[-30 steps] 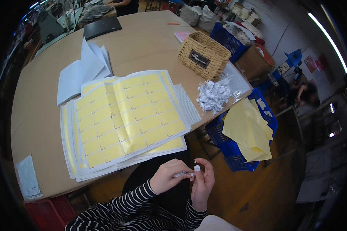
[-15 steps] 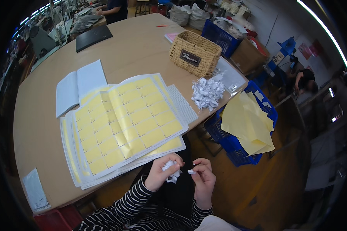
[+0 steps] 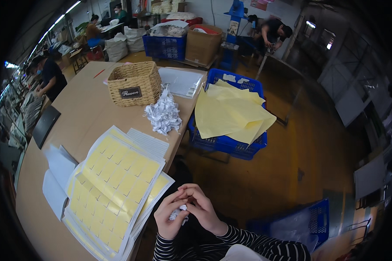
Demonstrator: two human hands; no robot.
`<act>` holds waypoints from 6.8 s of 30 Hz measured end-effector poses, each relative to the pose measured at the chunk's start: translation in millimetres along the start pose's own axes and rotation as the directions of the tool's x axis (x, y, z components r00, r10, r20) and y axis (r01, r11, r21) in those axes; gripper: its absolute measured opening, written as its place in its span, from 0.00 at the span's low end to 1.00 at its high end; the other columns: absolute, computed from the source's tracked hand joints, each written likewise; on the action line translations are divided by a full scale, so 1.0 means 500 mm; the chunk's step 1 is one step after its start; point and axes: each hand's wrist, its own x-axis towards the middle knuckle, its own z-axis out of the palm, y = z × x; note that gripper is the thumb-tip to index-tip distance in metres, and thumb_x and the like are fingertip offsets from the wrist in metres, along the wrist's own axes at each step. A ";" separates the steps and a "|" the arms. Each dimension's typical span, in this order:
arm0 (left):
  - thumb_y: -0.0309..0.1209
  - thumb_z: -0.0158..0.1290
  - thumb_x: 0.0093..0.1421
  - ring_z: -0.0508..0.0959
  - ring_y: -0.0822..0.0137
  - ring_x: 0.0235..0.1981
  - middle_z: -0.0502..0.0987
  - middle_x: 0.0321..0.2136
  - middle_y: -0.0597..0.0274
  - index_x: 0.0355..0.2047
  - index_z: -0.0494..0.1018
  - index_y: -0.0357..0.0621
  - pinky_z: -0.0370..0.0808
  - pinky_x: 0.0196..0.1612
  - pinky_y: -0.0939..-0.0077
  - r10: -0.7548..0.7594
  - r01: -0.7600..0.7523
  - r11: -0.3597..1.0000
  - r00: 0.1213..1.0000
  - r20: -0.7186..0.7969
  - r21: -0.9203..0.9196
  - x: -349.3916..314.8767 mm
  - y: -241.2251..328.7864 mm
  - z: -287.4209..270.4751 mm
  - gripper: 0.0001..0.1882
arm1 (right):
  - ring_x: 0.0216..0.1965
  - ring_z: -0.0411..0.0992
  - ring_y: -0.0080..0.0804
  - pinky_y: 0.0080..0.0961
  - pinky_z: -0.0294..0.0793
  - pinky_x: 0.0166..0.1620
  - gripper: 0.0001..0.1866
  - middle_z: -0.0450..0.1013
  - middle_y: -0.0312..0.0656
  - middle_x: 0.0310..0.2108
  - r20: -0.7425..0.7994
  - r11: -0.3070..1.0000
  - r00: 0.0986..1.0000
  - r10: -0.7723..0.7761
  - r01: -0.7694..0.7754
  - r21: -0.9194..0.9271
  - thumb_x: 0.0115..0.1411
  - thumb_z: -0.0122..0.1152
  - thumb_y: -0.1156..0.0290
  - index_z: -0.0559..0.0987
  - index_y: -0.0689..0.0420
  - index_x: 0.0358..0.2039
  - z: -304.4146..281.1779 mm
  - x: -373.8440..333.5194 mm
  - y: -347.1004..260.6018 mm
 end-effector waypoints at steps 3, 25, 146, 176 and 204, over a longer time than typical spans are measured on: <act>0.22 0.56 0.55 0.78 0.59 0.40 0.78 0.39 0.48 0.34 0.77 0.32 0.73 0.46 0.70 -0.035 0.032 0.999 0.991 -0.132 -0.023 -0.007 0.005 0.023 0.07 | 0.42 0.66 0.19 0.17 0.65 0.42 0.14 0.63 0.35 0.50 -0.011 0.990 0.996 0.092 -0.090 0.104 0.60 0.55 0.80 0.72 0.60 0.47 0.001 -0.003 -0.003; 0.31 0.47 0.61 0.79 0.58 0.41 0.75 0.48 0.40 0.44 0.73 0.30 0.77 0.46 0.66 -0.411 0.256 0.773 0.899 -0.152 -0.581 -0.014 0.002 0.028 0.17 | 0.41 0.71 0.27 0.22 0.71 0.44 0.10 0.69 0.40 0.44 -0.016 0.963 0.983 -0.182 0.174 -0.207 0.60 0.59 0.80 0.82 0.60 0.41 0.007 -0.031 -0.021; 0.27 0.53 0.64 0.75 0.70 0.50 0.75 0.52 0.56 0.58 0.69 0.38 0.70 0.55 0.77 -0.569 0.448 0.713 0.819 -0.072 -0.539 -0.076 -0.002 -0.109 0.21 | 0.28 0.76 0.35 0.26 0.76 0.34 0.12 0.75 0.43 0.29 0.626 0.650 0.708 -0.328 0.650 -0.395 0.47 0.67 0.86 0.81 0.61 0.34 0.051 0.155 -0.003; 0.16 0.61 0.49 0.68 0.76 0.28 0.68 0.28 0.67 0.38 0.71 0.36 0.69 0.34 0.82 -0.372 0.798 0.602 0.317 -0.872 0.034 -0.533 -0.062 -0.516 0.16 | 0.34 0.68 0.35 0.28 0.69 0.37 0.09 0.68 0.42 0.34 0.196 0.419 0.794 -0.576 0.493 -0.763 0.54 0.59 0.83 0.82 0.60 0.35 -0.086 0.533 0.018; 0.34 0.65 0.51 0.79 0.57 0.40 0.78 0.38 0.41 0.49 0.69 0.24 0.75 0.46 0.67 -0.175 0.753 0.414 0.618 -0.767 0.512 -0.445 -0.068 -0.543 0.30 | 0.37 0.70 0.32 0.29 0.71 0.44 0.07 0.71 0.38 0.41 0.284 0.698 0.910 -0.301 0.414 -0.584 0.58 0.59 0.78 0.82 0.58 0.36 -0.173 0.136 0.021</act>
